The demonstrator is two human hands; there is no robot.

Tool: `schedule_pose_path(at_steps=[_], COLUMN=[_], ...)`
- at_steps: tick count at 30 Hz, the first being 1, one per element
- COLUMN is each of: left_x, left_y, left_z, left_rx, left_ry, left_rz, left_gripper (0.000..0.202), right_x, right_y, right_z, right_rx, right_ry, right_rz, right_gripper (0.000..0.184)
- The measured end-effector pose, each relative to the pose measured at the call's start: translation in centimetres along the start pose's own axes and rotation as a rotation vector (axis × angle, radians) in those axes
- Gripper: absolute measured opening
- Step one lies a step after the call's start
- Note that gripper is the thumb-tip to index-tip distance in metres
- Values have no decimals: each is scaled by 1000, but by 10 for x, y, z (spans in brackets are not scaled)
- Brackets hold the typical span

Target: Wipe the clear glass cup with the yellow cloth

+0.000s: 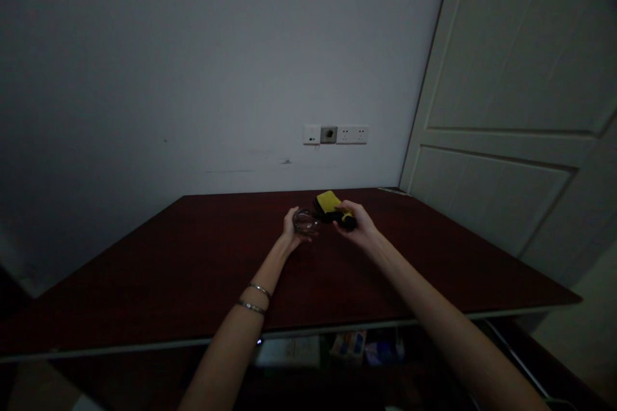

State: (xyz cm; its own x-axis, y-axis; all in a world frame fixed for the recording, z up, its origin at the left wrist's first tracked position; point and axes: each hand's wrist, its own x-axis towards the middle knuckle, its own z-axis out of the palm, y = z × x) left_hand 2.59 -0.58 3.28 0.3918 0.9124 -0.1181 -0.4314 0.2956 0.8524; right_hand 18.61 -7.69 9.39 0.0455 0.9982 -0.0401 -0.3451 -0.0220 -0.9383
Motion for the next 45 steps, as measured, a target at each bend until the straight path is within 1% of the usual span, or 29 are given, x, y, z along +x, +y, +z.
schedule_pose_path(at_steps=[1,2,4,6,8,9,11,12,14,17,19,21,24,26,29,31,33,35,37,40,42,45], left_x=[-1,-2,-3,-4,-4,-4,-3,-3,-3,-5,-6,-6,-7,-6,-4,-2,-1,-2,-4,-8,-9,-10], left_y=[2,4,8,12,15,15,15,15,14,14,13,11,8,7,5,4,4,4,5,7,8,9], left_z=[-2,-4,-7,-10,-12,-13,-13,-13,-12,-10,-9,-9,-9,-10,-12,-12,-12,-11,-10,-8,-7,-7], left_rx=[16,23,35,61,85,92,104,111,123,146,174,192,175,155,153,164,167,156,137,78,20,-63], left_ry=[-31,-63,-145,-240,-290,-290,-257,-250,-281,-365,-387,-387,-348,-316,-324,-348,-362,-351,-303,-209,-156,-82], left_rz=[-22,-36,-83,-170,-259,-293,-342,-365,-398,-431,-463,-491,-511,-522,-530,-526,-499,-443,-359,-219,-147,-53], left_gripper=[51,52,54,55,56,57,58,58,57,54,54,52,47,46,48,50,51,52,52,48,44,37], right_x=[2,3,5,4,1,-1,-1,0,4,9,12,13,17,20,26,30,34,37,38,39,38,33], right_y=[-2,-3,-5,-7,-10,-12,-14,-14,-13,-10,-10,-13,-17,-19,-18,-17,-15,-13,-11,-5,1,14], right_z=[-2,-2,-3,-3,-3,-2,-1,0,0,-2,-2,0,6,10,15,16,16,14,10,5,4,8], right_rx=[-70,-183,-502,-884,-1241,-1386,-1584,-1644,-1708,-1692,-1616,-1535,-1453,-1376,-1279,-1293,-1372,-1474,-1556,-1606,-1607,-1603], right_ry=[0,-15,-83,-200,-374,-471,-637,-703,-802,-945,-1049,-1143,-1248,-1291,-1321,-1336,-1341,-1319,-1255,-1097,-982,-816], right_rz=[-88,-210,-531,-856,-1099,-1191,-1343,-1405,-1481,-1487,-1433,-1326,-1112,-1017,-962,-945,-948,-987,-1054,-1138,-1164,-1198], right_gripper=[22,27,35,41,45,45,40,37,32,31,30,30,30,29,28,28,28,30,36,43,44,43])
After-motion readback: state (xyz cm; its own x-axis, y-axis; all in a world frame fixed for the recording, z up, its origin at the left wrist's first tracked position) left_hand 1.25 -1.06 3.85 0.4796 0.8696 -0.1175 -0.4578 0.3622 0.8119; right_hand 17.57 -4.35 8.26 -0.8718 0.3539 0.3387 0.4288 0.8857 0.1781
